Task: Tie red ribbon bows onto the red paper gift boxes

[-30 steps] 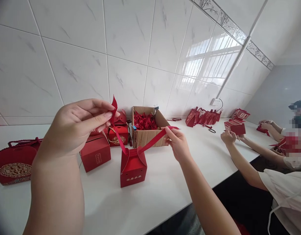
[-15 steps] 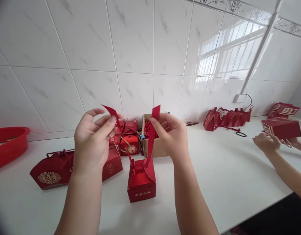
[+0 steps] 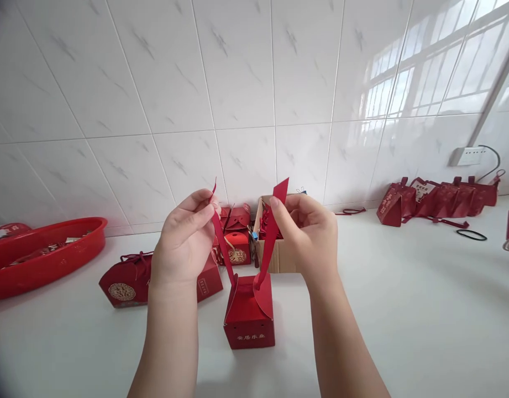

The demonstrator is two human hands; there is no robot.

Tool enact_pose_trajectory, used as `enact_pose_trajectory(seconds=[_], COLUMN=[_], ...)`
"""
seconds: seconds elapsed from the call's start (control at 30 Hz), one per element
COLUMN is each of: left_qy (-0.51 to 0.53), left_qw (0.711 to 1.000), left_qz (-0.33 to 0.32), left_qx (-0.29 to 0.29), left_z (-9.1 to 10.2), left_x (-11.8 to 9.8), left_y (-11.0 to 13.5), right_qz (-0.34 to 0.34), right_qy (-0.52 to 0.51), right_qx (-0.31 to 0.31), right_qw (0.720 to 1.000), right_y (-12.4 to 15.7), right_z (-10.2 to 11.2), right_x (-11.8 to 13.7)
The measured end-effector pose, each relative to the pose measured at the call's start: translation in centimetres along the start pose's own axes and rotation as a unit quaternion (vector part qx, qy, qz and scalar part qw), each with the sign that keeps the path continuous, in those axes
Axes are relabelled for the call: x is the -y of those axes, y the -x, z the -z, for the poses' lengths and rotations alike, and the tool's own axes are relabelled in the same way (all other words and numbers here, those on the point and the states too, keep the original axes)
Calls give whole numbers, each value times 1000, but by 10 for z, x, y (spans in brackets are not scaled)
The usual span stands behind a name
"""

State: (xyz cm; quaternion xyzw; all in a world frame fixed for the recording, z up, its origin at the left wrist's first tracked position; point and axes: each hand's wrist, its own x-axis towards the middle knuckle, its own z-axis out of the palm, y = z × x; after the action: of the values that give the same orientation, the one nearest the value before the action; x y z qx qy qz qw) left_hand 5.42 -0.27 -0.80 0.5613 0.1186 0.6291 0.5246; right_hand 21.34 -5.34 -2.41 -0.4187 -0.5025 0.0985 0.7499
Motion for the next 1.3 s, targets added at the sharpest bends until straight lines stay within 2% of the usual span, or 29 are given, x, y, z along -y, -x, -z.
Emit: enact_pose_trajectory(seconds=[0.1, 0.3, 0.63, 0.87, 1.1, 1.3], left_qy=[-10, 10, -45, -47, -24, -58], left_qw=[1000, 999, 999, 999, 998, 995], left_qz=[-5, 50, -14, -11, -39, -50], left_qx=[17, 16, -16, -18, -44, -57], left_z=[-3, -3, 0, 0, 2, 4], left_x=[2, -1, 5, 4, 0, -4], left_y=[1, -3, -2, -1, 0, 0], right_qz=[10, -32, -38, -38, 7, 80], right_qy=[-22, -106, -149, -142, -152, -73], right_qx=[-1, 52, 43, 48, 75, 5], right_qw=[1000, 992, 987, 988, 986, 994], right_y=[-1, -3, -2, -2, -1, 2], right_z=[-1, 2, 1, 1, 2, 2], right_x=[-1, -4, -5, -6, -3, -5])
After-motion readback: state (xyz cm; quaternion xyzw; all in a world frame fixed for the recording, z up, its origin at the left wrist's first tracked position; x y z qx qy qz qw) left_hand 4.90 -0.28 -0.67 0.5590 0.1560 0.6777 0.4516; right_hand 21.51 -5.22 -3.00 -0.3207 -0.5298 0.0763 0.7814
